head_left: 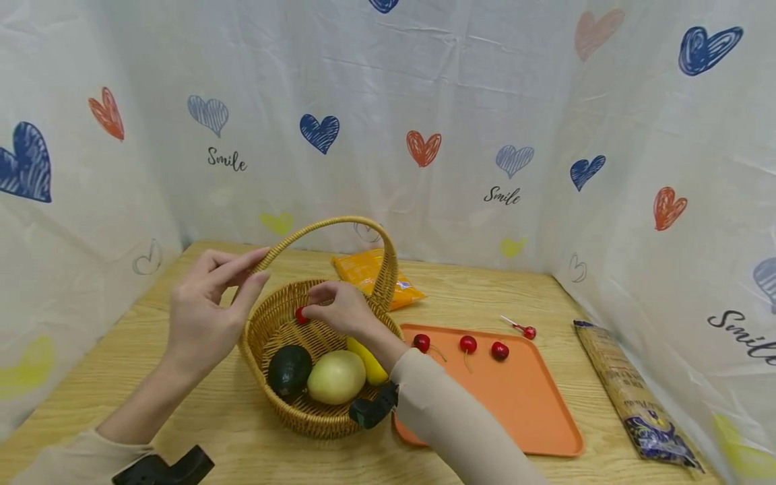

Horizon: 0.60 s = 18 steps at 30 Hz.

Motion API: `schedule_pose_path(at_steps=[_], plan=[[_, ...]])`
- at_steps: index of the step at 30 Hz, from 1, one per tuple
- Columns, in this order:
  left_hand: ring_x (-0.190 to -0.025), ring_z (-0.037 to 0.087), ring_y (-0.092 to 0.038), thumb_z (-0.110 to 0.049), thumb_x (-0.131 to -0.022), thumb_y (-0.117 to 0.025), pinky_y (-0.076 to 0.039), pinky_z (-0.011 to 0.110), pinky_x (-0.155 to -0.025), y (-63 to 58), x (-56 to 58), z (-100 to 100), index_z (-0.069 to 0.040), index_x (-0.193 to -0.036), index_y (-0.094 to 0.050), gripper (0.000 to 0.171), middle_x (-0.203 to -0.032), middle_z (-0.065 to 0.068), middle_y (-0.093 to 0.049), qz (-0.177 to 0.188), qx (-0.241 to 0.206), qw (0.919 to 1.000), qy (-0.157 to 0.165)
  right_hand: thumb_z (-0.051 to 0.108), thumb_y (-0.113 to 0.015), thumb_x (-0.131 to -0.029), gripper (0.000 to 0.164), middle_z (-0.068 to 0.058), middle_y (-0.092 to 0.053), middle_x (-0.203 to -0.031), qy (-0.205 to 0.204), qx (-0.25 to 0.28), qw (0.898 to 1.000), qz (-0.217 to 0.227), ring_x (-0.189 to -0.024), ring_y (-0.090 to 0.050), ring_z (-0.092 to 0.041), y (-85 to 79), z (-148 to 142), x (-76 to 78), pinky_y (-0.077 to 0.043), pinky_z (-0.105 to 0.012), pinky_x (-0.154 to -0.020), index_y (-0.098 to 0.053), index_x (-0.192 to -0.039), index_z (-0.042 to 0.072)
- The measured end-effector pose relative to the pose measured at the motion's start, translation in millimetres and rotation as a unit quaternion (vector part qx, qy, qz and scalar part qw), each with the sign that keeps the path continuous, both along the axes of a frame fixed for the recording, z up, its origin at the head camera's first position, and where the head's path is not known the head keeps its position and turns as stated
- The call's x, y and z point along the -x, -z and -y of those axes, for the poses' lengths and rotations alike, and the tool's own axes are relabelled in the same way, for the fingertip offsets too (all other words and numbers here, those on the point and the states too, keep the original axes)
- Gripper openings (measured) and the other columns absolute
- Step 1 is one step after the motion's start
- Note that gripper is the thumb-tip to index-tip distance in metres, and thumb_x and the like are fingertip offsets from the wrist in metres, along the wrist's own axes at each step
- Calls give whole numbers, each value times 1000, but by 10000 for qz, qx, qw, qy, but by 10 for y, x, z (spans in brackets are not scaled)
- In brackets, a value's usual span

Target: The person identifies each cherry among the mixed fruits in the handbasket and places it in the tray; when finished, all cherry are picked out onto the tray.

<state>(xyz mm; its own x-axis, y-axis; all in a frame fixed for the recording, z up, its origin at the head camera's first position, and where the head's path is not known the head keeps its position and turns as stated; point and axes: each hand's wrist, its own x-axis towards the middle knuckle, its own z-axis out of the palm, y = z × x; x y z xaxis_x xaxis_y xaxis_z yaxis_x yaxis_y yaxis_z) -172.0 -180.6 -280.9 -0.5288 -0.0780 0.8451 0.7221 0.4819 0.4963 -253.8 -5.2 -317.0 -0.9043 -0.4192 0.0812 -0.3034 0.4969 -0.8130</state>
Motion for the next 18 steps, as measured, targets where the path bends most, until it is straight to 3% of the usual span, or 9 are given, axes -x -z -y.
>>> schedule_pose_path(at_steps=[9,18], plan=[[-78,1,-53,12,-78,-70,-45,6,-72,-9,9,3,1,-110,-69,33,-86,4,-51,-40,78,10000,-34,21,-73,-84,37,-1,-65,-99,526,-233,9982,149,-90,-61,-17,40,203,196,-54,-27,-72,-65,-117,5],[-79,1,-54,13,-77,-70,-47,7,-75,2,3,-4,2,-109,-69,34,-85,4,-52,-55,53,10000,-1,21,-73,-84,30,-2,-63,-98,1050,-649,9923,136,-92,-58,-19,261,401,325,-53,-30,-73,-67,-110,7]])
